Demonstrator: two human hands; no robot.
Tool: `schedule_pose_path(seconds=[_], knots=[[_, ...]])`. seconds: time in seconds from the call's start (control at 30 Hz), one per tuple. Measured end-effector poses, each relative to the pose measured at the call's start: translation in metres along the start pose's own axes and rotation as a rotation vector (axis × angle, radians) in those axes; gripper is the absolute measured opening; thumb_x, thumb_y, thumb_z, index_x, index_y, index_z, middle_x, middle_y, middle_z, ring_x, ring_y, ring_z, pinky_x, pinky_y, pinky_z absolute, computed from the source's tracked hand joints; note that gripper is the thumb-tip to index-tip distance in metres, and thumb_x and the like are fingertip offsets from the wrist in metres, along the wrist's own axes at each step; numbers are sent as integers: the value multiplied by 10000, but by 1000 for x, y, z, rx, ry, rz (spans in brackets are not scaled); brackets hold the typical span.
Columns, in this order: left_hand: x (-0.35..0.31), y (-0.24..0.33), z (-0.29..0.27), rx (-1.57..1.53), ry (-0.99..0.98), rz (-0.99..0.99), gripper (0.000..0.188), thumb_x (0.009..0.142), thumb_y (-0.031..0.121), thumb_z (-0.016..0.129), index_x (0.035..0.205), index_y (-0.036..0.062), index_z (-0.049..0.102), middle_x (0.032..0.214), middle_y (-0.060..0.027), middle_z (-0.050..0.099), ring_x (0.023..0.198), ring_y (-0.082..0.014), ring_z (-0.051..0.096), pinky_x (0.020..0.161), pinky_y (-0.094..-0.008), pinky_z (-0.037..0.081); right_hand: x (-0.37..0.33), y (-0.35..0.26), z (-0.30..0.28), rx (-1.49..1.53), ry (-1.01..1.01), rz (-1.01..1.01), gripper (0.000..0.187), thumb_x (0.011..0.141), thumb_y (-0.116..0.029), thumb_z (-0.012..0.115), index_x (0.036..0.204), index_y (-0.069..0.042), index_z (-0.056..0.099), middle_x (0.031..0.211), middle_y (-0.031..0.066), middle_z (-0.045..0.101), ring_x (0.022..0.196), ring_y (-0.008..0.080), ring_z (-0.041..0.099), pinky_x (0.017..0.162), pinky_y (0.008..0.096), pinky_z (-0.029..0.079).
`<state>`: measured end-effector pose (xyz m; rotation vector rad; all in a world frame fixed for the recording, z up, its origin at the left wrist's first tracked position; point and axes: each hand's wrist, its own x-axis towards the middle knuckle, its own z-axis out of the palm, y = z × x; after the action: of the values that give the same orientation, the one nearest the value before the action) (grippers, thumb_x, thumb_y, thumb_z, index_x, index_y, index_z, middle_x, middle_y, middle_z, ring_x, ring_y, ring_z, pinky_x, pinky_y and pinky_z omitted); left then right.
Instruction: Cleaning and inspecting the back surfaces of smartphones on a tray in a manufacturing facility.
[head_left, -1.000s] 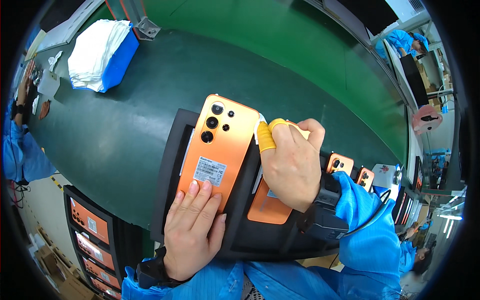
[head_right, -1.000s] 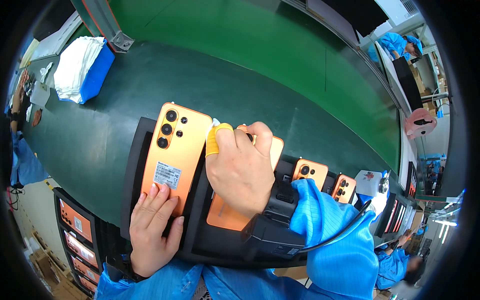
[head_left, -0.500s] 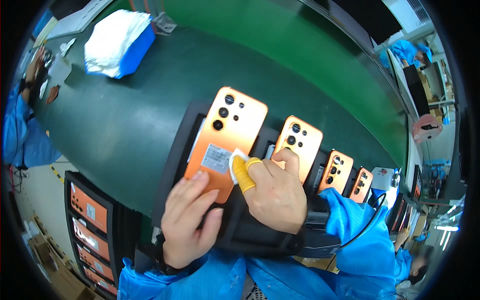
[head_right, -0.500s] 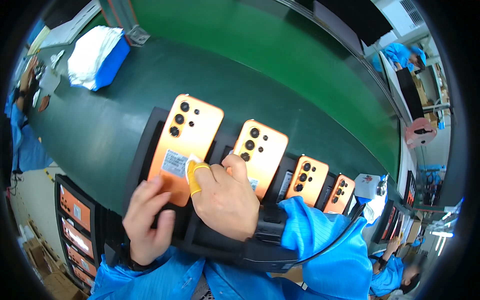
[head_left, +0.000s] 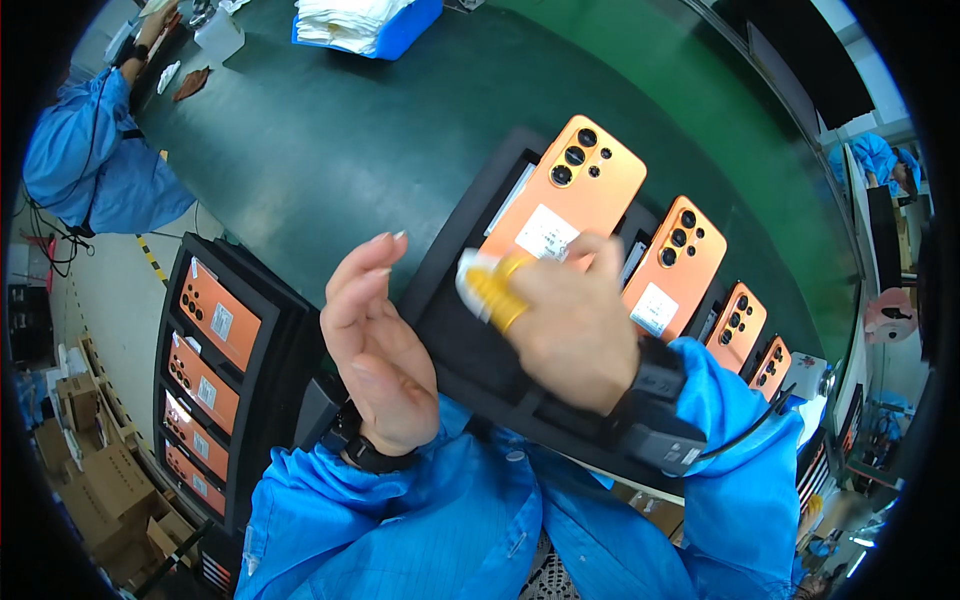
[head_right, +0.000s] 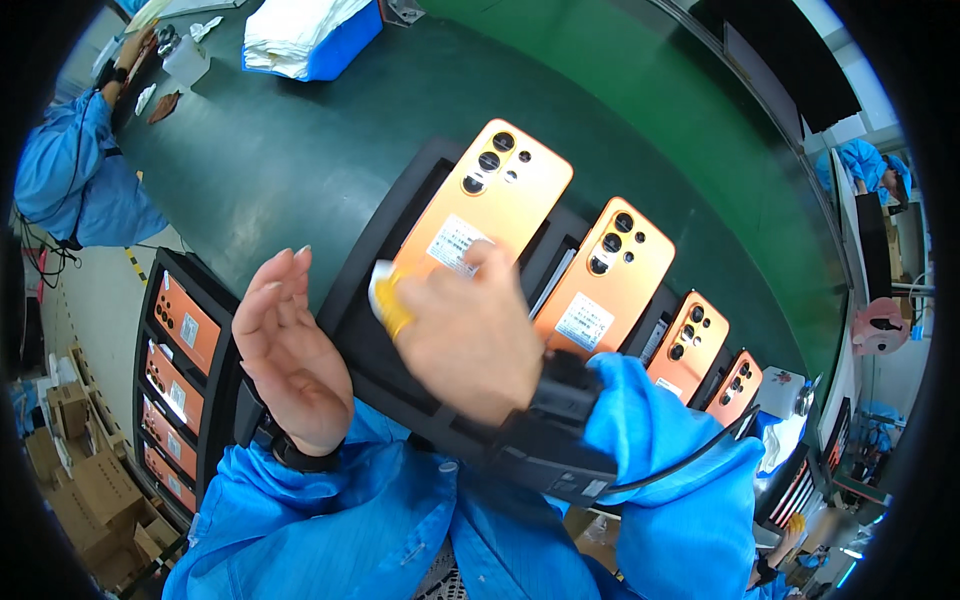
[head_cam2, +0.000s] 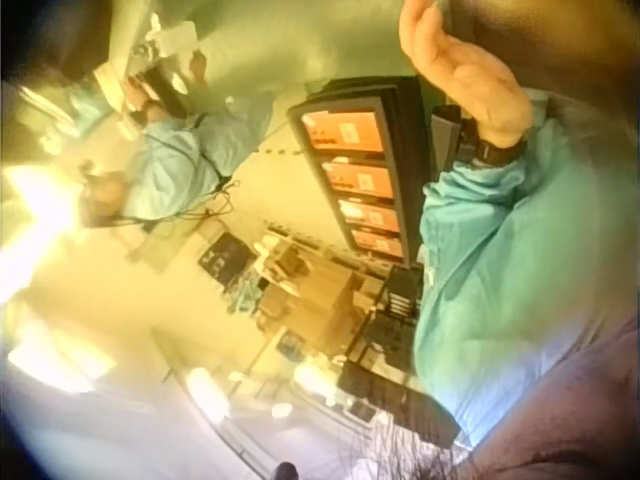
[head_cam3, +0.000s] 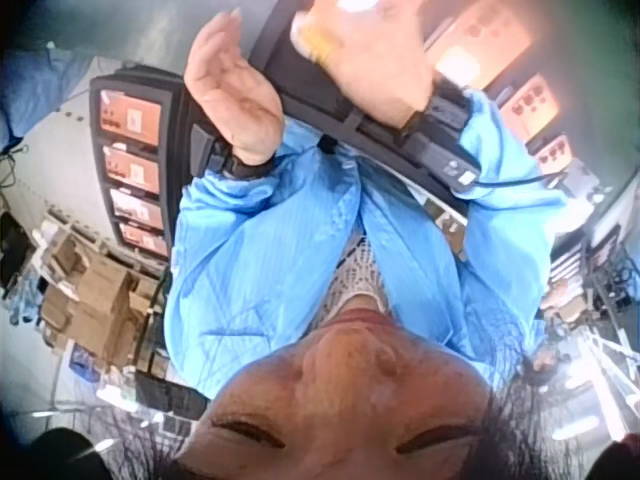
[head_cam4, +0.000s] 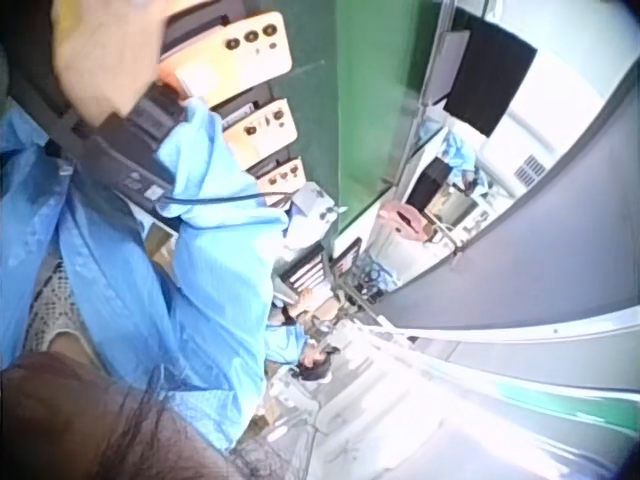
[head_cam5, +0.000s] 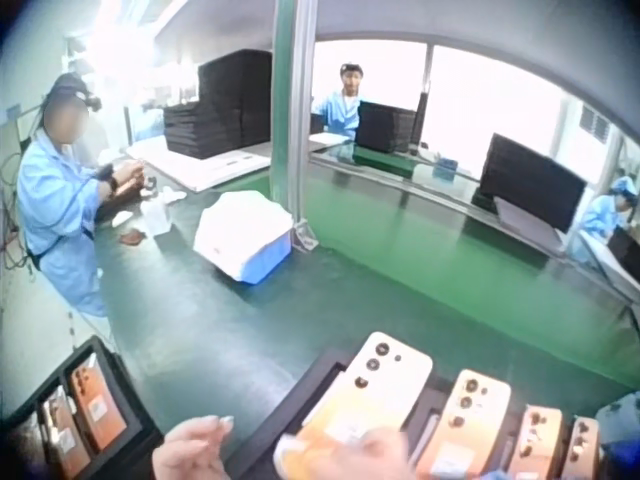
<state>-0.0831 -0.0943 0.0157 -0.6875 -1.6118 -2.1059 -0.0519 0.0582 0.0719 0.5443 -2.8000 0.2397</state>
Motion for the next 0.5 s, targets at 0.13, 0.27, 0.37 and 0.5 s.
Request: schedule_pose_path(seconds=[0.13,0.27,0.37,0.5], knots=[[1,2,3,27,23,11,554,996,443,253,1289,2,414,1324,-228,470,1259,-345,445,1103,-456,259,5,4,10,-108,85,133,97,699,-152,631,717,-85,698,741,10,527,746,161,581,866,425,378],[3,-1,4,2,18,12,552,994,442,256,1282,1,422,1311,-231,480,1253,-342,449,1101,-461,263,-1,-15,6,17,-18,-58,80,690,-127,623,715,-98,694,755,3,530,739,159,575,864,405,373],[2,-1,4,-6,51,18,532,1001,420,258,1270,-4,432,1291,-228,498,1244,-340,455,1098,-464,269,-8,-12,0,-105,108,168,74,692,-131,626,714,-89,683,750,-6,524,729,155,568,841,411,370],[1,-1,3,-21,53,-8,479,1017,361,255,1249,-12,447,1276,-218,513,1226,-340,468,1088,-463,290,-21,-13,-6,-245,-58,93,76,684,-113,647,726,-58,678,737,17,514,681,171,556,836,424,353]])
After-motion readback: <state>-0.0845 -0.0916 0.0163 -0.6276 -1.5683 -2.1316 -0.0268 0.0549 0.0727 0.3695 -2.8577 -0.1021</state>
